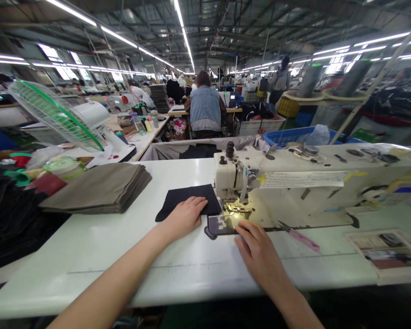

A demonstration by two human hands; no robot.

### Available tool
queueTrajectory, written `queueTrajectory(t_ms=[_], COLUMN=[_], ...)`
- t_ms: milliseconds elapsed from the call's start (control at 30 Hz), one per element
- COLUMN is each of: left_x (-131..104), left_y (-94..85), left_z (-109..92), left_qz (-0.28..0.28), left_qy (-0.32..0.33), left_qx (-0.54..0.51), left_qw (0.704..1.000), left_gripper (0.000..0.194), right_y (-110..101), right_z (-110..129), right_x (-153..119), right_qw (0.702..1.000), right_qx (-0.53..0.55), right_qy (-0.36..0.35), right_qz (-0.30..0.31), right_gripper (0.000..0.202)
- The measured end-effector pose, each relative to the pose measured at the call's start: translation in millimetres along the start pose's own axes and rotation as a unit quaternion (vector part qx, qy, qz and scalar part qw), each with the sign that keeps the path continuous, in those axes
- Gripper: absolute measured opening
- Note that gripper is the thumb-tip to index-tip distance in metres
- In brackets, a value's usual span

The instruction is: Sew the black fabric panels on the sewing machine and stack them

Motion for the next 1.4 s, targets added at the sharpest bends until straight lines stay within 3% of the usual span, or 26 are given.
queueTrajectory(t_ms=[133, 200, 267, 333, 367, 400, 433, 467, 533, 567, 633, 700, 767, 833, 933, 1067, 1233, 1300, 1400], left_x=[-6, -10, -26, -51, -61, -67, -69, -67, -56, -53, -55, -60, -63, -64, -66, -69, -56, -46, -33], left_y=[-21.1, -37.4, -59.9, -71.0, -71.1, -70.0, -68.2, -64.9, -48.8, -37.0, -18.7, -12.7, -9.5, -3.2, 14.0, 25.3, 18.5, 19.5, 26.3], left_z=[9, 22, 45, 70, 78, 82, 80, 74, 48, 33, 7, -9, -21, -29, -29, -21, -28, -41, -56], left_qz=[-0.075, -0.157, -0.306, -0.45, -0.491, -0.504, -0.492, -0.453, -0.313, -0.229, -0.1, -0.045, -0.033, -0.039, -0.02, 0.018, -0.035, -0.048, -0.014], left_qy=[-0.024, -0.067, -0.128, -0.171, -0.181, -0.183, -0.177, -0.158, -0.074, -0.027, 0.028, 0.032, 0.036, 0.054, 0.083, 0.078, 0.017, 0.034, 0.094], left_qx=[-0.053, -0.104, -0.189, -0.289, -0.31, -0.3, -0.264, -0.213, -0.114, -0.079, -0.032, -0.003, 0.003, -0.004, -0.008, -0.016, -0.044, -0.057, -0.072], left_qw=[0.996, 0.98, 0.924, 0.828, 0.794, 0.789, 0.811, 0.851, 0.94, 0.97, 0.994, 0.998, 0.999, 0.998, 0.996, 0.997, 0.998, 0.997, 0.993], left_gripper=[0.027, 0.024, 0.034, 0.04, 0.045, 0.053, 0.061, 0.066, 0.065, 0.063, 0.055, 0.043, 0.041, 0.049, 0.065, 0.071, 0.065, 0.061, 0.063], right_y=[-1, -1, -1, 0, 0, 1, 0, 0, -3, -5, -10, -15, -19, -12, 19, 40, 20, 14, 12], right_z=[0, 1, 1, 2, 1, 1, 1, 0, -1, -1, 2, 12, 33, 61, 90, 61, 21, 16, 15], right_x=[1, 1, 1, 1, 1, 1, 2, 3, 7, 9, 17, 27, 37, 44, 42, 22, 4, 6, 13], right_qw=[1.0, 1.0, 1.0, 1.0, 1.0, 1.0, 1.0, 1.0, 1.0, 1.0, 0.999, 0.999, 0.999, 0.998, 0.995, 0.995, 0.997, 0.997, 0.997], right_qx=[0.007, 0.009, 0.008, 0.005, 0.004, 0.003, 0.004, 0.005, 0.009, 0.009, -0.001, -0.006, 0.014, 0.055, 0.063, 0.0, -0.015, -0.001, 0.011], right_qy=[-0.006, -0.005, -0.001, 0.003, 0.005, 0.006, 0.005, 0.004, 0.004, 0.008, 0.026, 0.045, 0.042, 0.006, -0.051, 0.01, -0.018, -0.037, -0.047], right_qz=[-0.003, 0.0, 0.003, 0.007, 0.008, 0.009, 0.009, 0.008, 0.011, 0.015, 0.025, 0.021, -0.001, -0.011, 0.057, 0.098, 0.068, 0.063, 0.057], right_gripper=[0.024, 0.024, 0.024, 0.024, 0.024, 0.024, 0.024, 0.024, 0.023, 0.023, 0.024, 0.026, 0.027, 0.03, 0.046, 0.047, 0.042, 0.039, 0.037])
Point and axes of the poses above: each hand's wrist, its own x-axis towards the middle knuckle, its own y-axis out of the palm, z = x × y, the point moved 9 cm from there along x, towards the middle knuckle, and after that the axes turned 10 degrees about -x, right-handed, at the moved point
